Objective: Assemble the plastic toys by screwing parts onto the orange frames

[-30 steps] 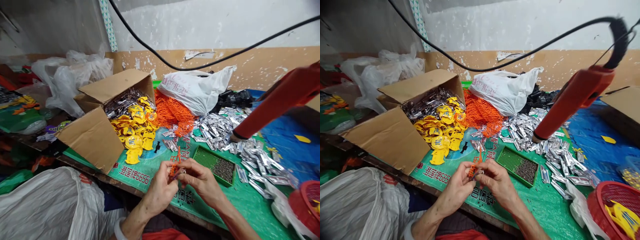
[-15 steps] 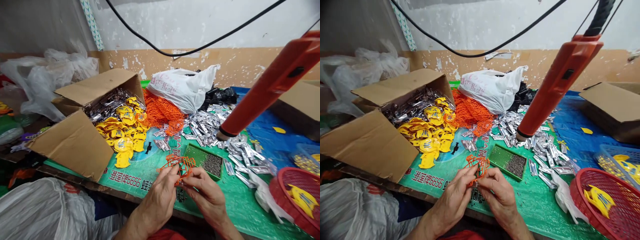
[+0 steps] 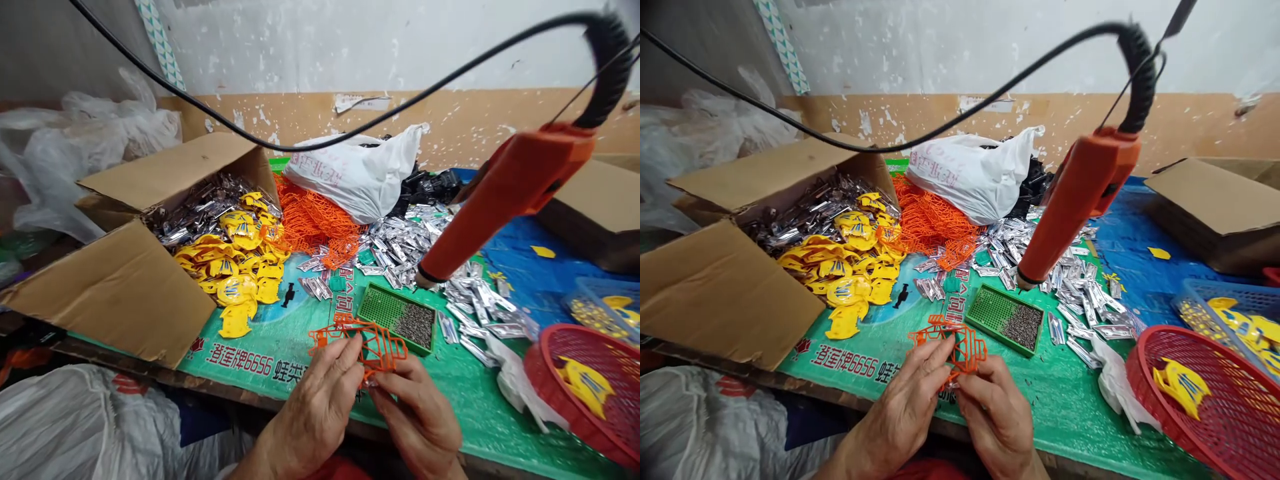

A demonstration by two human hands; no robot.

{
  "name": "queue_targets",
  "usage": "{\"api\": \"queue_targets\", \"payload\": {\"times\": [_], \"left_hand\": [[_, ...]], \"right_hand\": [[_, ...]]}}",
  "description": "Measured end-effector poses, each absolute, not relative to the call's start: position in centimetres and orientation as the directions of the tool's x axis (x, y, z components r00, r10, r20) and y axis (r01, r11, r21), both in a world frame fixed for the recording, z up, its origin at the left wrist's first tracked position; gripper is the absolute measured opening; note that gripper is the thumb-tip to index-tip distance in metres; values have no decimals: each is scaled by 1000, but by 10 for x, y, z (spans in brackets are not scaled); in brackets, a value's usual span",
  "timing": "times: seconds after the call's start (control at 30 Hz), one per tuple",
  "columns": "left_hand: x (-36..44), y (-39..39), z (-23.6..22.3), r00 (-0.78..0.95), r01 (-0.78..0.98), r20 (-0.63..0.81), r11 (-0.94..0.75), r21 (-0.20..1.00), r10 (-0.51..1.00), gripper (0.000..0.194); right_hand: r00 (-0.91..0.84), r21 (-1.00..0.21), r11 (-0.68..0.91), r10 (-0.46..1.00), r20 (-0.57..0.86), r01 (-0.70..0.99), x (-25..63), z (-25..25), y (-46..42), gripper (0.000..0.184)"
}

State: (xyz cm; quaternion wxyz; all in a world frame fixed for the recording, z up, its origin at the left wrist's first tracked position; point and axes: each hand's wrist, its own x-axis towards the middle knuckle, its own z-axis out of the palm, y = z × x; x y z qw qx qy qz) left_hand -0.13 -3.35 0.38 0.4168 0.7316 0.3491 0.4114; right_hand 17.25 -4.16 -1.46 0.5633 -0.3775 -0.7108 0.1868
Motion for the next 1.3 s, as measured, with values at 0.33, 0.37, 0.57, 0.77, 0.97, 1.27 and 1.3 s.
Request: {"api": "queue_targets", "payload": {"times": [0.33,0.37,0.57,0.77,0.97,1.27,1.3], "left_hand": [[0,-25,0,582,419,608,-840,345,540,30],[0,-24,1,586,417,609,-843,339,534,29],[1,-25,1,569,383,629,-848,367,530,32],[1,-25,-3,545,329,649,-847,418,531,37],[1,-23,-8,533,289,660,-847,446,529,36],[2,-22,-7,544,309,653,-849,428,527,32],[2,-23,-7,548,313,649,-848,427,528,31]], "right_hand": [[-60,-657,678,710,702,331,173,-19,-45,38],[-56,-659,677,711,701,328,173,-20,-46,38],[-44,-650,682,701,712,336,175,-19,-47,40],[-47,-618,703,672,739,353,173,-15,-46,40],[-23,-614,690,671,741,383,174,-20,-49,40],[-32,-626,678,688,725,385,176,-22,-49,44],[-36,-623,680,686,727,387,175,-21,-49,44]]}}
